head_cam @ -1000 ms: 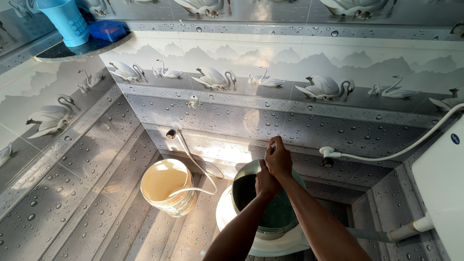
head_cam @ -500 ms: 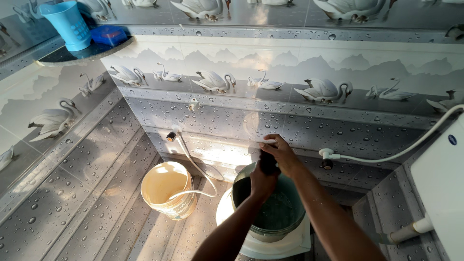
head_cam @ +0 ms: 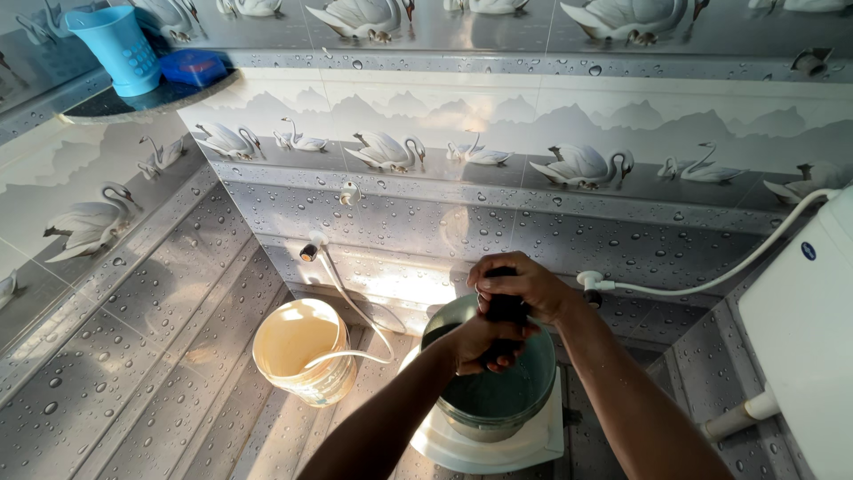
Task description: The person wipes a window and wall surfaces with a black cloth, then rinses the cloth in a bucket of water and wrings it out. The person repeats the wiping of the window and wall surfaces with the damp cloth.
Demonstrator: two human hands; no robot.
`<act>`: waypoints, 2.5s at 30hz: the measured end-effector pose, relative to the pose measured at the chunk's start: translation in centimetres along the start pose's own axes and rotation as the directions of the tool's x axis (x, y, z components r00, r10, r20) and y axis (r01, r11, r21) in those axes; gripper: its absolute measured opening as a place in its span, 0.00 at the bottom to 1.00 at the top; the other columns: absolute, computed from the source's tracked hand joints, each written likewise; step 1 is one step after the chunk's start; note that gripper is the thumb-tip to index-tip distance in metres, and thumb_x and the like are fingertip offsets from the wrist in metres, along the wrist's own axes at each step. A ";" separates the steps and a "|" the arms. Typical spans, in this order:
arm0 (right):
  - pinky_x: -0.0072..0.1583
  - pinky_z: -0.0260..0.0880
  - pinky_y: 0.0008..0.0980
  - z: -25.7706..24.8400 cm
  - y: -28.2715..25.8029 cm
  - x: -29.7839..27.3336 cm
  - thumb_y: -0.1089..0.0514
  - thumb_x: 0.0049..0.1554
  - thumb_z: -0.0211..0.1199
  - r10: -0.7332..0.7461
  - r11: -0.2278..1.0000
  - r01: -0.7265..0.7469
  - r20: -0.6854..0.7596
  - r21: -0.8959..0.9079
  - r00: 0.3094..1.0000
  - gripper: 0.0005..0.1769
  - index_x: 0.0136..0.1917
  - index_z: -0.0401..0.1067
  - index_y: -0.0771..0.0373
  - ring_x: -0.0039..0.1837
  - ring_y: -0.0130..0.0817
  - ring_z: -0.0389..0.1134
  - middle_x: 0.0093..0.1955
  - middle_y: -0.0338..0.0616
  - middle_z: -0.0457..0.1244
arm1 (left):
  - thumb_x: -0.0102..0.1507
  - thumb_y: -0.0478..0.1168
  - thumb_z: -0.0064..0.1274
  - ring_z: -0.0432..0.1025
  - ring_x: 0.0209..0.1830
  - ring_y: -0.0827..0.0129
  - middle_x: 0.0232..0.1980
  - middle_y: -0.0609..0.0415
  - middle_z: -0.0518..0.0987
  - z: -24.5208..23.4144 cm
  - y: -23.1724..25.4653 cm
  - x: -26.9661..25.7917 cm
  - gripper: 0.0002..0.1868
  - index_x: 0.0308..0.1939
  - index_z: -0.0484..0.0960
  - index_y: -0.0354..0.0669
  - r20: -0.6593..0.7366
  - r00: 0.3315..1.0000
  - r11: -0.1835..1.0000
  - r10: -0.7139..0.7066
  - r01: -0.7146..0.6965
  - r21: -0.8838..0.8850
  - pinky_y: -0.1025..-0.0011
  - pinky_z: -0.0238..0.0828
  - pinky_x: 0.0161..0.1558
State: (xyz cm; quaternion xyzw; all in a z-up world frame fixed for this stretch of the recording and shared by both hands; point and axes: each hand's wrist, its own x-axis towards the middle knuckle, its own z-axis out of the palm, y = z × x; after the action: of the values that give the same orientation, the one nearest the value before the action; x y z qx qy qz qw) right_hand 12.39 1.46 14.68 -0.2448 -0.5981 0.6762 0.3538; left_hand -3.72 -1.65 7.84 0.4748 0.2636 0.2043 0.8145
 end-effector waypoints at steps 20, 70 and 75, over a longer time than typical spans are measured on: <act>0.39 0.71 0.31 1.0 8.7 3.6 0.66 0.55 0.59 -0.182 0.836 -0.206 -0.612 -0.508 0.770 0.08 0.43 0.79 0.63 0.31 0.27 0.71 0.30 0.43 0.69 | 0.57 0.49 0.65 0.78 0.50 0.46 0.48 0.36 0.82 -0.3 -4.1 4.2 0.34 0.56 0.62 0.38 -0.731 0.582 0.848 0.356 0.127 0.514 0.55 0.75 0.49; 0.68 0.59 0.61 -7.8 4.3 -3.2 0.29 0.52 0.61 0.256 0.888 -0.389 -0.440 -0.244 0.861 0.53 0.84 0.43 0.40 0.80 0.50 0.52 0.81 0.50 0.50 | 0.53 0.51 0.71 0.81 0.43 0.60 0.49 0.43 0.85 -2.2 -2.1 8.2 0.28 0.50 0.84 0.38 -0.681 0.688 0.967 0.253 -0.149 0.208 0.65 0.78 0.45; 0.63 0.72 0.44 -7.5 1.4 -6.3 0.48 0.49 0.71 0.222 0.885 -0.333 -0.336 -0.324 0.915 0.57 0.83 0.41 0.40 0.71 0.46 0.64 0.73 0.51 0.58 | 0.56 0.51 0.67 0.80 0.46 0.63 0.51 0.48 0.84 -2.4 -0.5 10.7 0.31 0.59 0.79 0.42 -0.445 0.873 0.980 0.198 -0.183 0.078 0.64 0.78 0.47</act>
State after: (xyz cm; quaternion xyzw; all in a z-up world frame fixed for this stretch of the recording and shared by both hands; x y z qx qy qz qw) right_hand 21.76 1.28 11.51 -0.4880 -0.6159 0.5501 0.2827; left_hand 3.15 5.99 3.93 0.4515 0.4005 0.3834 0.6991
